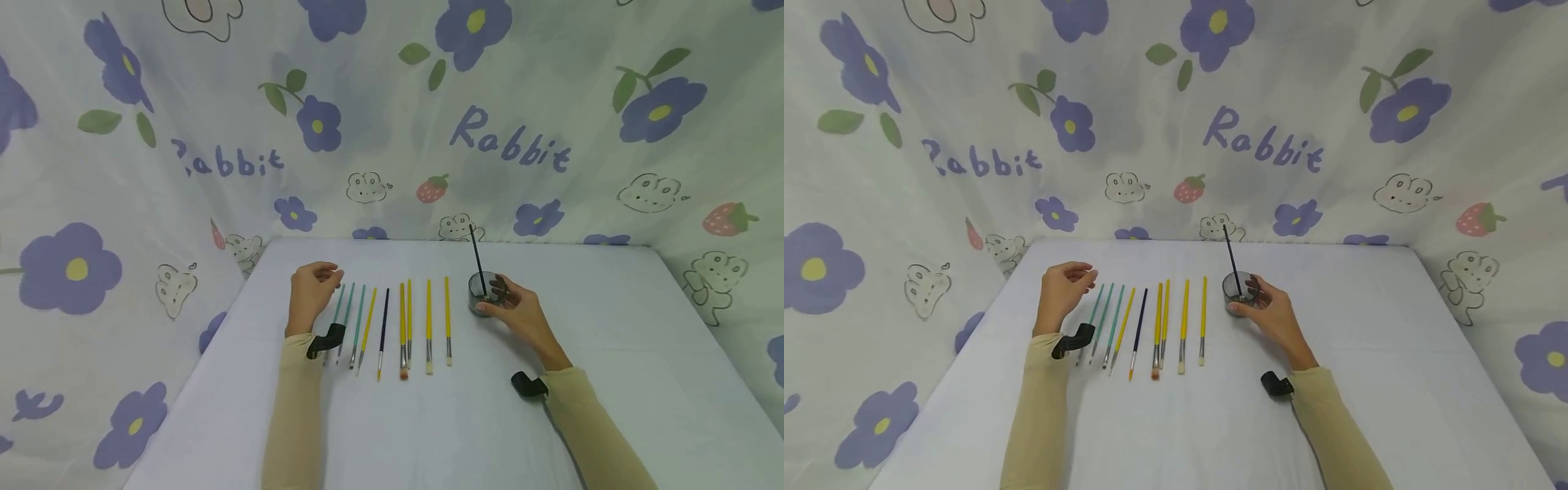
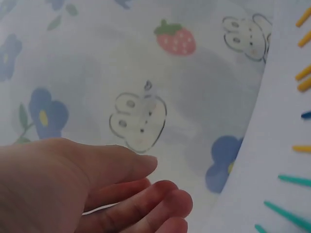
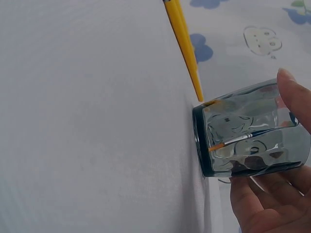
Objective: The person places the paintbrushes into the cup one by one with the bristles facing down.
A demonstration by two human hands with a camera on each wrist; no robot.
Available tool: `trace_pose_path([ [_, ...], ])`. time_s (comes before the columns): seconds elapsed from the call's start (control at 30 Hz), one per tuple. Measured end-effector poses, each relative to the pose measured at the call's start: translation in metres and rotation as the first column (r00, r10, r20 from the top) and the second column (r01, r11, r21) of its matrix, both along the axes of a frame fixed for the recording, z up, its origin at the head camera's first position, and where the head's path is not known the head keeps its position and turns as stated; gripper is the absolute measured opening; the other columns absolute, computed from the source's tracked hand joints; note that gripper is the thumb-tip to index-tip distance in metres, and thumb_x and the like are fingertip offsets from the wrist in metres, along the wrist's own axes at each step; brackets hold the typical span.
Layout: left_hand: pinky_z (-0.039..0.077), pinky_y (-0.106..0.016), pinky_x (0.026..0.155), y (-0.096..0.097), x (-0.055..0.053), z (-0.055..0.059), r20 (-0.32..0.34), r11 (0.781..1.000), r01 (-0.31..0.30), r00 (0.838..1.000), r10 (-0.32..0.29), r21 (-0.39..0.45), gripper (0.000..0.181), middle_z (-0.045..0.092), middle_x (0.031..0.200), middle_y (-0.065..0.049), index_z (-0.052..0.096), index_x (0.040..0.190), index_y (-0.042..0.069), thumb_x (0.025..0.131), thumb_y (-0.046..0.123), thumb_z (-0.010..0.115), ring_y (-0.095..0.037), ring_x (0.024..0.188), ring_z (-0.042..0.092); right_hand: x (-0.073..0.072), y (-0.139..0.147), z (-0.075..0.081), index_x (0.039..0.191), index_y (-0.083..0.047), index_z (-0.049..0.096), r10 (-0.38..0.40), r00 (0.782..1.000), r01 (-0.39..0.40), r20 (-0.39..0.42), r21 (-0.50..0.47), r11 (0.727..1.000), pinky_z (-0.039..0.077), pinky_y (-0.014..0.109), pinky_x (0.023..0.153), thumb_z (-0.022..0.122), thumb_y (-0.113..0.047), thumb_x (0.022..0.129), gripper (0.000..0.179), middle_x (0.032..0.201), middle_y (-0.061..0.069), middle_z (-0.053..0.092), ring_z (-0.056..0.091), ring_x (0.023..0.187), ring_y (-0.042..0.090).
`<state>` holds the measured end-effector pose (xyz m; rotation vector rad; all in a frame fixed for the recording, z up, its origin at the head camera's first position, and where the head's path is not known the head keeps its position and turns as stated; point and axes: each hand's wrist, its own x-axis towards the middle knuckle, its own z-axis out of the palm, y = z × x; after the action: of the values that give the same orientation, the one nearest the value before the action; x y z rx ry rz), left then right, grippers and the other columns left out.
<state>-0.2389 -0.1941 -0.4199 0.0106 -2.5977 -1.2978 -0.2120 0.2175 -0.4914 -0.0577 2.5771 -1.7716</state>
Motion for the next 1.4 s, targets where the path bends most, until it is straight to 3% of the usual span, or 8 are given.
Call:
trace_pose_path([
  [0.27,0.056,-0.029,0.070,-0.014,-0.007,-0.010,0.138,0.996,-0.042,0.989,0.052,-0.076,0.031,0.078,0.104,-0.021,0.073,0.119,0.000,0.099,0.023,0.069,-0.031,0.087,0.076,-0.001,0.007,-0.001,0.161,-0.009,0.035,-0.009,1.000,0.009,0.002,0.015,1.000,0.041,0.042,0.121,0.085,-0.043,0.085,0.097,0.160,0.019,0.046,0.044,0.150,0.039],
  [0.53,0.054,-0.031,0.070,-0.017,-0.010,-0.022,0.269,0.984,-0.045,0.959,0.092,-0.175,0.031,0.077,0.098,-0.019,0.071,0.116,-0.003,0.098,0.022,0.068,-0.025,0.082,0.073,-0.002,0.006,-0.003,0.161,-0.009,0.035,-0.006,1.000,0.006,0.016,0.008,1.000,0.042,0.042,0.120,0.086,-0.042,0.084,0.097,0.158,0.020,0.049,0.045,0.149,0.038],
  [0.73,0.049,-0.027,0.065,-0.017,-0.009,-0.028,0.307,0.978,-0.052,0.945,0.115,-0.204,0.029,0.075,0.095,-0.018,0.071,0.113,-0.004,0.098,0.021,0.068,-0.022,0.077,0.066,-0.001,0.004,-0.002,0.161,-0.010,0.035,-0.013,1.000,0.013,0.027,0.016,1.000,0.042,0.044,0.121,0.086,-0.043,0.084,0.099,0.159,0.020,0.048,0.045,0.149,0.039],
  [1.0,0.054,-0.033,0.069,-0.016,-0.003,-0.037,0.371,0.965,-0.023,0.921,0.122,-0.260,0.025,0.074,0.100,-0.021,0.073,0.105,-0.005,0.094,0.018,0.068,-0.027,0.080,0.067,-0.001,0.003,-0.003,0.161,-0.009,0.034,-0.008,0.999,0.008,0.032,0.013,1.000,0.041,0.043,0.121,0.086,-0.041,0.084,0.098,0.159,0.020,0.046,0.044,0.150,0.039],
  [1.4,0.052,-0.033,0.064,-0.014,-0.006,-0.039,0.395,0.944,0.012,0.910,0.126,-0.330,0.016,0.074,0.098,-0.021,0.072,0.094,-0.003,0.090,0.012,0.070,-0.027,0.077,0.064,-0.002,0.002,0.001,0.161,-0.009,0.034,0.003,1.000,-0.003,0.026,0.000,1.000,0.041,0.045,0.121,0.085,-0.042,0.085,0.098,0.159,0.021,0.047,0.044,0.150,0.040],
])
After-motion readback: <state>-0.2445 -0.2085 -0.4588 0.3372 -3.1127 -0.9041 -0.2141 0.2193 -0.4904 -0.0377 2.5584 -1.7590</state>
